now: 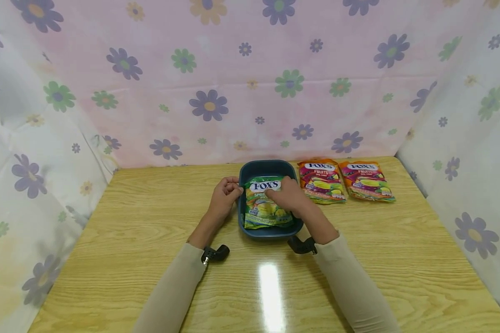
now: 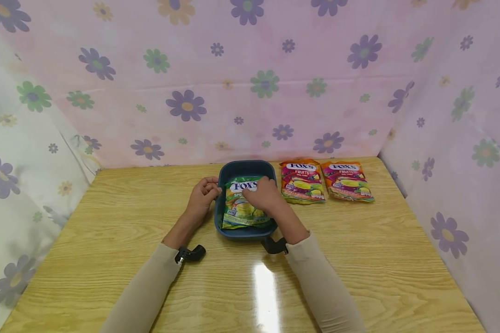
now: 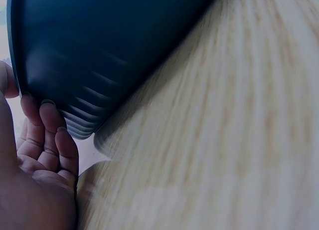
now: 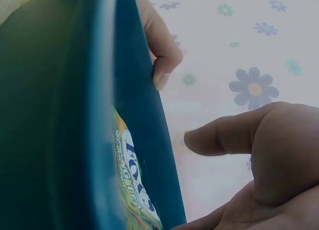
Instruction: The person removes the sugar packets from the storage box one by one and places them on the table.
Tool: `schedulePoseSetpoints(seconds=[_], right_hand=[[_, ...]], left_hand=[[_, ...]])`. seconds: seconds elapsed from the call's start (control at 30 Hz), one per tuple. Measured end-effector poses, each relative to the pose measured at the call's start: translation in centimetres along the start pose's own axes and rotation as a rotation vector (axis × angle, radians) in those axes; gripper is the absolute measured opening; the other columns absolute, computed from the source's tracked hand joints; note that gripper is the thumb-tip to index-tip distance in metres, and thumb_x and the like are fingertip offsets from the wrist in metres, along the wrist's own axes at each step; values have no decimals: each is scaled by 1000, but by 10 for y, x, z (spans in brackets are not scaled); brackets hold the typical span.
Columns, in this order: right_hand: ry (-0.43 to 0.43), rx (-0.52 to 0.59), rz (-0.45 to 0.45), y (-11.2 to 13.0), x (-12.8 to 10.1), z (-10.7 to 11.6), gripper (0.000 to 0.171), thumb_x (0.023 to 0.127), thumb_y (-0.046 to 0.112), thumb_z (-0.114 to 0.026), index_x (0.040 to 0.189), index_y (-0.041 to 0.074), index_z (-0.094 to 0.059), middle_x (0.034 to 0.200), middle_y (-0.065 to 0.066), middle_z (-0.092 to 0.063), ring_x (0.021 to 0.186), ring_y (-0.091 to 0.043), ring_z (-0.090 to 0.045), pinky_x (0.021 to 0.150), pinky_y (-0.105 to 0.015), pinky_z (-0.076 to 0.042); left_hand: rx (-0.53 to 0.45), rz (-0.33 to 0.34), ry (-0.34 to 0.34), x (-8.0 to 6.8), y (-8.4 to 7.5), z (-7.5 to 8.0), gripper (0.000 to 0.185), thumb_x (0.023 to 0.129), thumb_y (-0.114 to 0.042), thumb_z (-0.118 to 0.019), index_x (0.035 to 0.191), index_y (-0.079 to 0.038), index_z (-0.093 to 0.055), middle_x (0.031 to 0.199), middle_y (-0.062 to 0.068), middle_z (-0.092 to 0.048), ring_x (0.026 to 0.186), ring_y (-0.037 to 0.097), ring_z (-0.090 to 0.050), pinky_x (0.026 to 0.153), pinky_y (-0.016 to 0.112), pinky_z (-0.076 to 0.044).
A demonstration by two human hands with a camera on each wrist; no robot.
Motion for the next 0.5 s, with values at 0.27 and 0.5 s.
schedulePoseSetpoints(seconds=[0.27, 0.5], right_hand=[[62, 99, -8, -5, 1, 1, 76, 112, 27, -47, 165, -8, -5, 147, -30, -38, 53, -16, -28, 68, -37, -37], [60, 189, -56, -10, 4, 4, 76, 112, 29, -50, 165, -6, -9, 151, -29, -32, 82, -25, -40, 89, -44, -41]], left_hand=[[-4, -22, 7, -1, 0, 0, 32, 99, 2, -60, 130, 8, -53, 80, -1, -62, 69, 11, -53, 68, 26, -46], [18, -22, 22, -1, 1, 1, 33, 101, 0, -60, 131, 9, -51, 81, -3, -62, 71, 10, -54, 71, 27, -47]])
Point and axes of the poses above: each hand's wrist, its own x-axis towards the middle knuckle, its own z-axis out of the back of the hand, y = z × x, the point moved 3 cm from there along x, towards the middle knuckle
